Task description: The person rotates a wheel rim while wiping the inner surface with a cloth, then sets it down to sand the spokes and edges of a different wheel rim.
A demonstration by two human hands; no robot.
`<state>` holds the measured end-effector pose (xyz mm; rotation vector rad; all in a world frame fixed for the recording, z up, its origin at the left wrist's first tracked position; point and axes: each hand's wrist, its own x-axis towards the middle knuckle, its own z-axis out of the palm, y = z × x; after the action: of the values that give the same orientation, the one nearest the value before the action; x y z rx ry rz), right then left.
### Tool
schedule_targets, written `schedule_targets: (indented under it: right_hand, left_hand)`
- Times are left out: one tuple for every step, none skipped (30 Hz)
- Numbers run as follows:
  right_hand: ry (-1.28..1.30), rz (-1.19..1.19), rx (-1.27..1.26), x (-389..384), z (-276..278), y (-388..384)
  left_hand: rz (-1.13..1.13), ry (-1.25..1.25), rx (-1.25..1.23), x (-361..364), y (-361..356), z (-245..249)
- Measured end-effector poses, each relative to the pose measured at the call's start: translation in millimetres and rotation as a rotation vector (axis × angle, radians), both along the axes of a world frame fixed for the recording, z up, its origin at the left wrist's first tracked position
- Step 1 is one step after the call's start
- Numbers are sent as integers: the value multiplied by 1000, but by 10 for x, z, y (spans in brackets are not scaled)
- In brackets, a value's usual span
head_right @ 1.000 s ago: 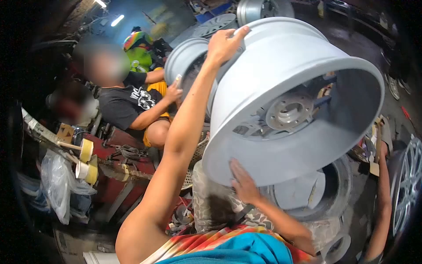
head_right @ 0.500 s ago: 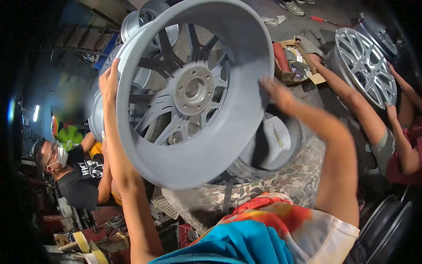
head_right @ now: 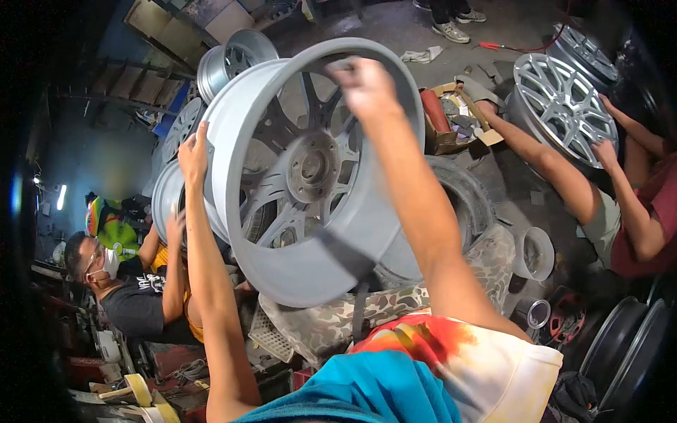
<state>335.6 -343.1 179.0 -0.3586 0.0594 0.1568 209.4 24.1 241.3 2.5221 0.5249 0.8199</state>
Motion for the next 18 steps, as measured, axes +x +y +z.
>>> schedule_targets:
  right_hand:
    - [-162,-83,-113,-101,-147,-313]
    - [35,-230,185,1,-371,-472]
    - [-61,-214,116,-74,-678,-630]
    - [-28,-174,-63,-179,-840,-670]
    - [168,-127,-18,-146,-1067,-635]
    - [294,-128,26,-132,-1131,-597]
    - [412,-125,72,-69,-1148,-534]
    - [413,-121,82,224,-1319,-438]
    - [402,-117,80,672,-1567,-293]
    - [391,-113,76,982,-1683,-206]
    - [398,-180,-216,1062,-1494,-51]
    - [192,-191,-862,577,-949,-37]
    - [179,54,-989,485,-605,74]
    - [508,195,-388,1230,-991,830]
    - [155,176,194,1149,-1078,1108]
    - [-303,19,-362,482,-734,1372]
    - [-181,162,-184,-703,-150,1280]
    - [-171,330,-533,-930,-502,1570]
  left_hand:
    - [27,39,12,-62,-48,15]
    - [53,74,26,-80,-89,51]
    - [49,66,30,-57,-62,53]
    - [43,28,39,-19,17,6]
    - [33,-4,48,-15,47,-33]
    - [31,29,48,-43,26,-2]
    - [28,32,58,-62,-4,9]
    - [28,9,68,-80,-27,3]
    - [30,-16,79,-101,-58,7]
    - [-22,18,14,-183,-190,89]
    - [-18,17,20,-175,-171,89]
    - [-6,-25,45,-149,-113,41]
    - [6,-58,65,-135,-50,-47]
    - [23,-113,93,-105,19,-123]
    - [30,-116,88,-121,-47,-114]
    - [17,-91,60,-184,-163,-53]
    - [5,-60,35,-239,-248,36]
    - [49,66,11,-264,-301,141]
